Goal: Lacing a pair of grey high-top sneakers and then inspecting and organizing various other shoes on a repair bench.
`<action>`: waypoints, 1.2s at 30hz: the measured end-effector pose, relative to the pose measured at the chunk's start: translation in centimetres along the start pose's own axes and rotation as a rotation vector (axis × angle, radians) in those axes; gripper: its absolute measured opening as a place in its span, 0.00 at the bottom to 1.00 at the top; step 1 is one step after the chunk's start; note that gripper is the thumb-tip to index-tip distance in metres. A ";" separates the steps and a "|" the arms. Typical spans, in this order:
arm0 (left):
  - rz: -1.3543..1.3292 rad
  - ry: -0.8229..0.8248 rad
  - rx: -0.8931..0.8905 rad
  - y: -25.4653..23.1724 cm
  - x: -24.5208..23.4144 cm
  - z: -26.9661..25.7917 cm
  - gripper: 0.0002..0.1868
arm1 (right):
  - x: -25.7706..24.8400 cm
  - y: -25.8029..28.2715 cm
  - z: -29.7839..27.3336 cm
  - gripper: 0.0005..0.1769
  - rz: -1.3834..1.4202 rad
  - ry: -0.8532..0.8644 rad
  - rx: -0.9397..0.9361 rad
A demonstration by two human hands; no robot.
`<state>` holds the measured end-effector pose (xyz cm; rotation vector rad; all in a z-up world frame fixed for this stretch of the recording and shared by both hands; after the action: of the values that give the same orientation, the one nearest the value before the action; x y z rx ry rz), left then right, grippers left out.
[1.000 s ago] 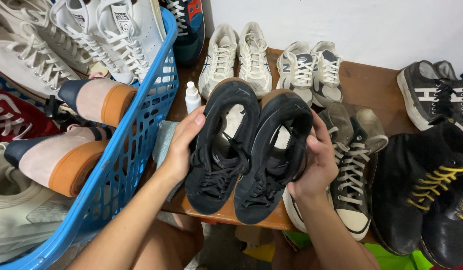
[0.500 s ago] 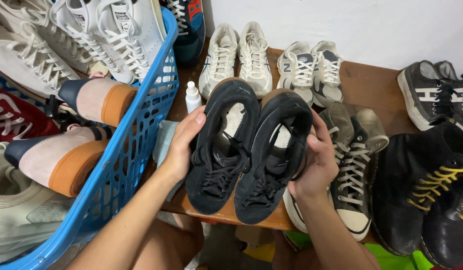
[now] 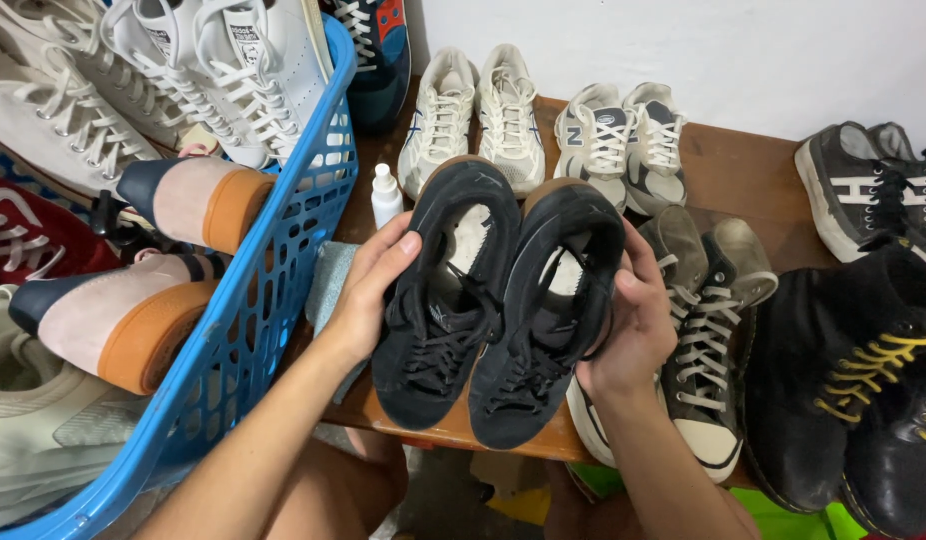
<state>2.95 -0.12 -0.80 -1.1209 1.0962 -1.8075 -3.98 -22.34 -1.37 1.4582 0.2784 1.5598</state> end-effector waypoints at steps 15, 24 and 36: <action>-0.014 0.002 -0.002 -0.1 0.1 -0.1 0.26 | -0.2 0.1 0.3 0.35 -0.024 -0.010 0.032; -0.015 -0.010 -0.024 -0.1 0.2 -0.1 0.26 | -0.3 0.0 0.4 0.35 -0.026 -0.007 0.043; 0.012 -0.006 -0.029 -0.1 0.1 -0.1 0.26 | -0.8 -0.2 0.6 0.35 -0.053 -0.009 0.048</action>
<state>2.81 -0.11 -0.76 -1.1343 1.1269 -1.7826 -3.54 -23.03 -1.85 1.4834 0.3489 1.5125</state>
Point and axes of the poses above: each hand's wrist, its own z-axis towards the middle knuckle, its own x-axis out of the palm, y = z × x, the point moved 2 cm from there along z, towards the middle knuckle, and after that the axes turned 2 degrees about x, right-handed, at the moved point
